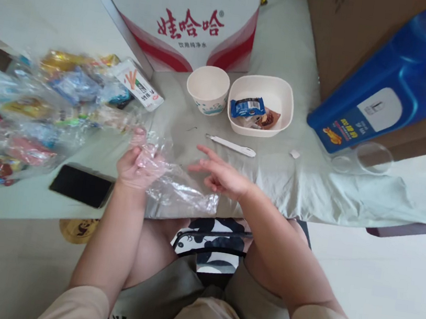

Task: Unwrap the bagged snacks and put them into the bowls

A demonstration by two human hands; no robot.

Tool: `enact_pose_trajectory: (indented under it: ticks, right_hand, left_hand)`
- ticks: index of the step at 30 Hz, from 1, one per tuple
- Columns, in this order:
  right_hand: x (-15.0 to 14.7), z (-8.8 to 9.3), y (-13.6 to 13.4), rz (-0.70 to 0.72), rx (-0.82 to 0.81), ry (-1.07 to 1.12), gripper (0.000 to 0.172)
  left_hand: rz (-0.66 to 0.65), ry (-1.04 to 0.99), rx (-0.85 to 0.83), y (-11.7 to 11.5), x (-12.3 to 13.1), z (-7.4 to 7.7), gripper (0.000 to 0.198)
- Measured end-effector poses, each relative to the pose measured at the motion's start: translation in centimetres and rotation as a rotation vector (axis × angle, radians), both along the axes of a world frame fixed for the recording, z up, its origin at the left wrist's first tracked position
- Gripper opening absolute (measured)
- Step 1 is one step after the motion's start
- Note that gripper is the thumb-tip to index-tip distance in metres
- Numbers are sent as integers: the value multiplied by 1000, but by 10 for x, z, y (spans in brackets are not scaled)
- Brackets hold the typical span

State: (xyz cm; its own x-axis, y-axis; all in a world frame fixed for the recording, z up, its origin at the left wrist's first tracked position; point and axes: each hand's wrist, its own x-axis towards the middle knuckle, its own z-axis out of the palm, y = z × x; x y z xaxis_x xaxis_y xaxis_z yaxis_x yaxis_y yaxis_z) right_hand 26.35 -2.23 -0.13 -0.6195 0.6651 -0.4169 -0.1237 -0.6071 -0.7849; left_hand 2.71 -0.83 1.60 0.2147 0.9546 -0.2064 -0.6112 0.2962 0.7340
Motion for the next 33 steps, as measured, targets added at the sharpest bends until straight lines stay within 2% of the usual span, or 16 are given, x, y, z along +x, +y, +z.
enact_pose_trajectory:
  ticks: [4, 7, 8, 9, 12, 13, 14, 17, 19, 21, 24, 27, 30, 33]
  right_hand:
    - [-10, -3, -5, 165, 37, -4, 91]
    - [-21, -9, -9, 165, 120, -18, 97]
    - [-24, -11, -8, 176, 158, -14, 93]
    - [-26, -13, -7, 218, 199, -7, 83]
    - [-23, -13, 1, 400, 304, 13, 35]
    - [-20, -12, 4, 407, 315, 17, 28]
    - [-15, -9, 6, 345, 318, 28, 28]
    - [-2, 3, 10, -104, 274, 122, 36]
    - [3, 11, 10, -319, 211, 191, 43]
    - [5, 15, 7, -320, 116, 222, 55]
    - [0, 13, 4, -172, -27, 252, 77]
    - [-6, 6, 3, -144, -79, 239, 84]
    - [-6, 4, 8, -382, -22, 215, 68]
    - [1, 9, 13, -636, -17, 266, 58]
  left_hand:
    - [-67, -65, 92, -2, -1, -4, 29]
    - [-170, -110, 186, -2, 1, -5, 31]
    - [-187, -119, 204, -3, 1, -5, 31]
    - [-194, -121, 210, -3, 1, -4, 30]
    - [-162, -86, 183, -2, -3, -3, 34]
    - [-131, -62, 164, -1, -4, -2, 33]
    - [-92, -34, 138, 0, -6, 0, 30]
    - [44, 87, 14, 3, -7, 5, 16]
    - [103, 144, -34, 4, -4, 9, 10]
    - [135, 156, -31, 7, -1, 12, 9]
    - [168, 149, -16, 11, 2, 14, 10]
    - [226, 159, -19, 16, 0, 13, 13]
    - [270, 168, -21, 19, -3, 11, 19]
    - [269, 171, -13, 20, -3, 8, 25]
